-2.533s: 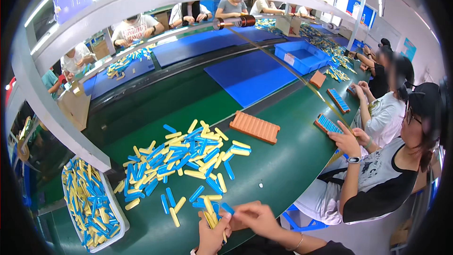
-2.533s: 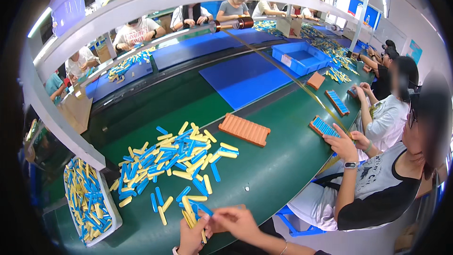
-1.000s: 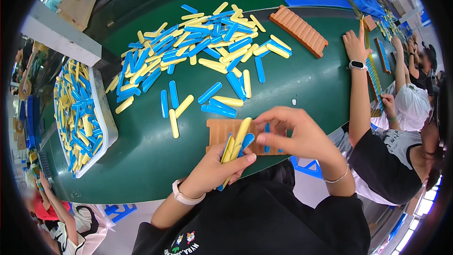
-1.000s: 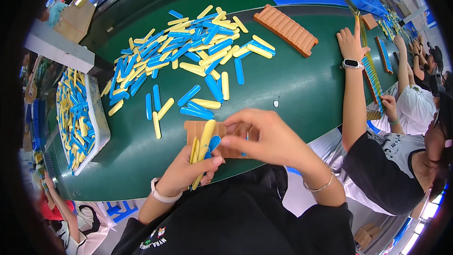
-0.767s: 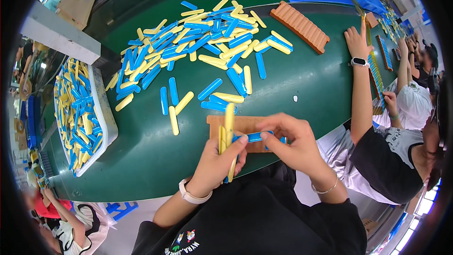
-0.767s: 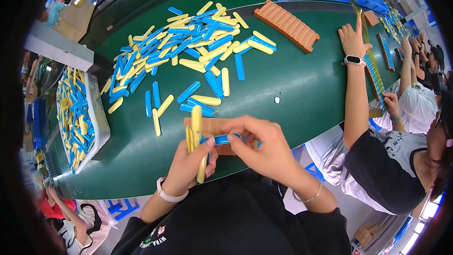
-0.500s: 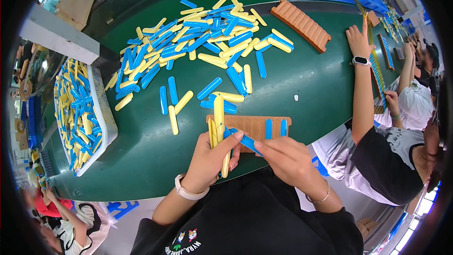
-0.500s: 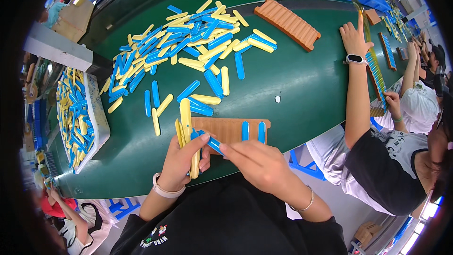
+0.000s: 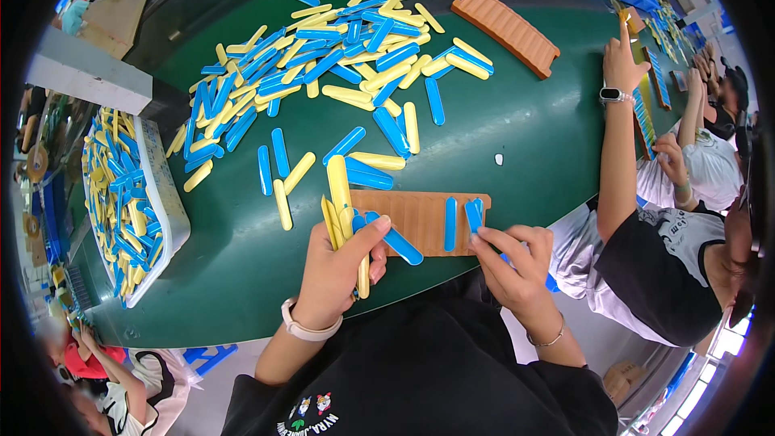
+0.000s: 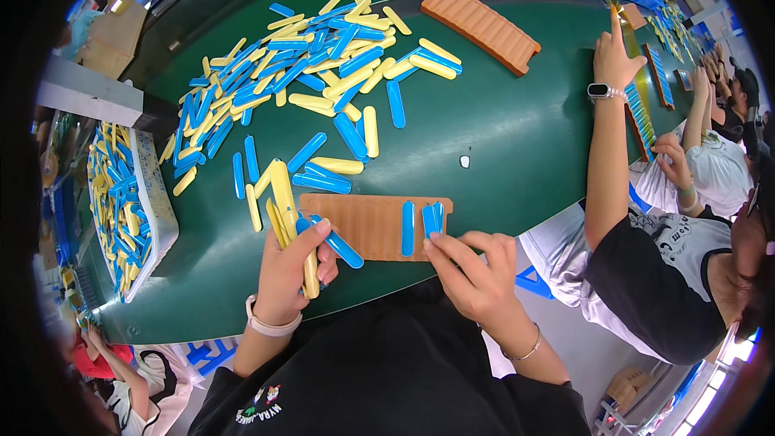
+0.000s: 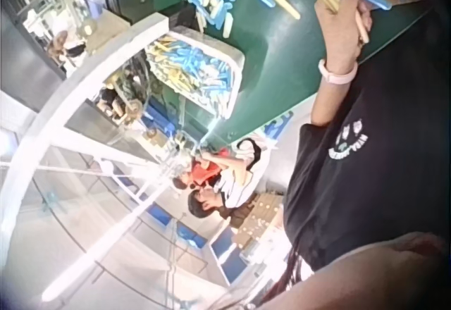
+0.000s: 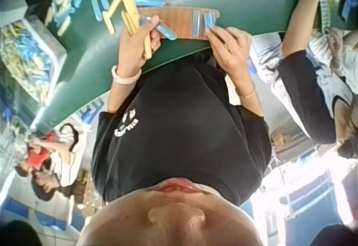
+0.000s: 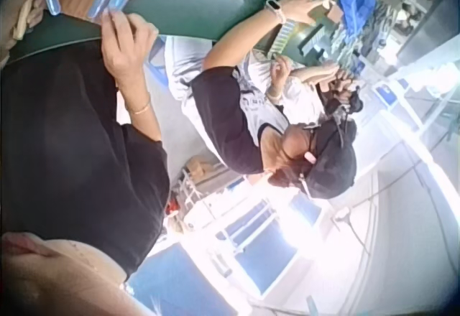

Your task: The person picks up plastic strips from a pile and places them into the slots of a mold by hand, then moves the mold along the workbench.

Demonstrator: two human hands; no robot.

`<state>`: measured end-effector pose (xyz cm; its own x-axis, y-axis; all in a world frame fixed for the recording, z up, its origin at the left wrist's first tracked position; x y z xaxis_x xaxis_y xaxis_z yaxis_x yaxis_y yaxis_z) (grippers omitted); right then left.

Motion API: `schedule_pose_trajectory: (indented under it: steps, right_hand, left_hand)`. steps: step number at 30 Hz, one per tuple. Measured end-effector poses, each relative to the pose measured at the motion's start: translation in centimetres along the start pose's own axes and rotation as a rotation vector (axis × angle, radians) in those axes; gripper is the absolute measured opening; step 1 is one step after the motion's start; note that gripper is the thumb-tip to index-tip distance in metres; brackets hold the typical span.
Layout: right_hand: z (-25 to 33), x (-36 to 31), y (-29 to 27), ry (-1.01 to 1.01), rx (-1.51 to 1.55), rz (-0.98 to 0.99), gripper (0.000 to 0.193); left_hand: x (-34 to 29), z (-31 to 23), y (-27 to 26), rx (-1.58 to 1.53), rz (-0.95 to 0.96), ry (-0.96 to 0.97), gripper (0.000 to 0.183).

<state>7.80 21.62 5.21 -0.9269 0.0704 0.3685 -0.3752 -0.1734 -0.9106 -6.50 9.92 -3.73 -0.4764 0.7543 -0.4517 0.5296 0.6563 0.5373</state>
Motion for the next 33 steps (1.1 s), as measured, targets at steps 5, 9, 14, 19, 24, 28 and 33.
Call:
schedule_pose_trajectory:
  steps: [5, 9, 14, 19, 24, 28, 33]
  right_hand:
    - [0.2, 0.2, 2.1, 0.080, -0.025, 0.171, 0.026]
    - [-0.3, 0.9, 2.0, 0.119, 0.024, 0.198, 0.028]
    - [2.5, 2.3, 0.3, -0.209, 0.275, 0.048, 0.025]
    - [3.3, 2.6, 0.2, -0.301, 0.204, -0.006, 0.026]
    - [1.5, 2.6, 2.8, -0.113, 0.084, 0.069, 0.024]
    - [1.3, 2.9, 3.6, 0.016, 0.121, 0.252, 0.028]
    - [-0.3, 2.5, 4.4, 0.013, 0.129, 0.269, 0.029]
  left_hand:
    - [0.1, 0.2, 0.3, 0.032, 0.053, -0.028, 0.019]
    - [0.2, 0.7, 0.9, 0.076, 0.062, -0.084, 0.021]
    - [0.2, 2.0, 1.7, 0.109, 0.146, -0.177, 0.023]
    - [0.0, 2.0, 1.4, -0.010, 0.141, -0.168, 0.020]
    - [0.0, 1.2, 0.0, 0.026, 0.102, -0.141, 0.016]
    - [-0.1, 1.5, 0.4, 0.040, 0.168, -0.149, 0.018]
    - [-0.4, 1.7, 1.4, 0.131, 0.259, -0.202, 0.019]
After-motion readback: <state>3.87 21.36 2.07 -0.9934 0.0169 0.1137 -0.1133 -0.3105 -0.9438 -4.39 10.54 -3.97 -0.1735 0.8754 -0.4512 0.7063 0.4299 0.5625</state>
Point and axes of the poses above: each hand's wrist, its own x-axis towards the middle knuckle, its own y-axis out of the palm, z = x × y, the point moved 10 cm from there along x, towards the middle knuckle, and after that the axes turned 12 degrees about z, right-handed, at the moved point
